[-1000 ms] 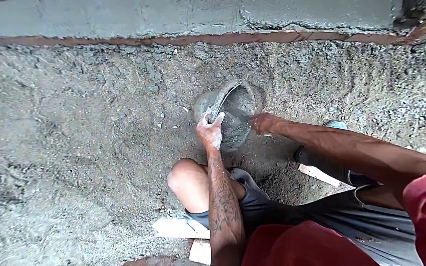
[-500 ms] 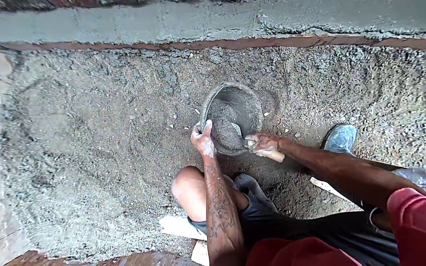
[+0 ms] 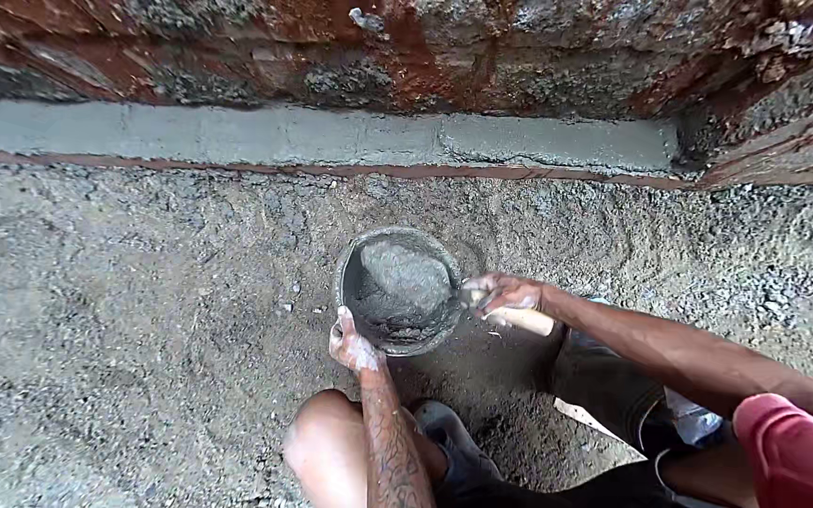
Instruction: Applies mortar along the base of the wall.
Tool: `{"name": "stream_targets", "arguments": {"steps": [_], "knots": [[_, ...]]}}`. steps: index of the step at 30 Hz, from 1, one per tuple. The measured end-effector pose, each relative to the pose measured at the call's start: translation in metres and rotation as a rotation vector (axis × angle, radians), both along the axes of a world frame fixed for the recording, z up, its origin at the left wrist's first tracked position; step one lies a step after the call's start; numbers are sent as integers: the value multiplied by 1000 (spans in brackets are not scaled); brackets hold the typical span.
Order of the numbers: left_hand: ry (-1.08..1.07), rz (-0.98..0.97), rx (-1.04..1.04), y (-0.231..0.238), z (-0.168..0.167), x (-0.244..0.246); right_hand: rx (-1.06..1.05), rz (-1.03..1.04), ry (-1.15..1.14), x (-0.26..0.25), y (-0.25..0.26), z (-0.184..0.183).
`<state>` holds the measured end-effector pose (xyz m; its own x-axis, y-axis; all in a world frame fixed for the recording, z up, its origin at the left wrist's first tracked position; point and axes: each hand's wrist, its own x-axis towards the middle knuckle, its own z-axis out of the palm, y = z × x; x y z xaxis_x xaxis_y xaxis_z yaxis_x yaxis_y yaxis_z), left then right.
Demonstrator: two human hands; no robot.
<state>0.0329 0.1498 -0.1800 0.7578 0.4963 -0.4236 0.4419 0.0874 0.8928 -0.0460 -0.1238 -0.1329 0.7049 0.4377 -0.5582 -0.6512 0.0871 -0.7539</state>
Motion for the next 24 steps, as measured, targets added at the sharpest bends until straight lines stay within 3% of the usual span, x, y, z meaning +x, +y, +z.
{"name": "stream_targets", "arguments": {"steps": [3,5,9,13,15,18,21,24], "knots": [[11,0,29,-1,-2,1,-33,-47,-44,33,-35,27],[18,0,67,-2,-2,1,-175,-60,-133,63,-58,44],[12,1,124,-3,-4,0,-924,141,-319,144,-84,79],[8,5,125,-6,-4,1,-1519,342,-430,196,-95,51],[6,-5,118,-5,-1,1,-1575,193,-481,188,-91,34],[-1,-3,116,-7,-2,1,-1476,-47,-450,155,-75,22],[-2,-3,115,-7,-1,1,-1341,-32,-263,135,-45,17],[-2,-12,120,-7,0,1,-1157,-27,-202,153,-7,25]]}}
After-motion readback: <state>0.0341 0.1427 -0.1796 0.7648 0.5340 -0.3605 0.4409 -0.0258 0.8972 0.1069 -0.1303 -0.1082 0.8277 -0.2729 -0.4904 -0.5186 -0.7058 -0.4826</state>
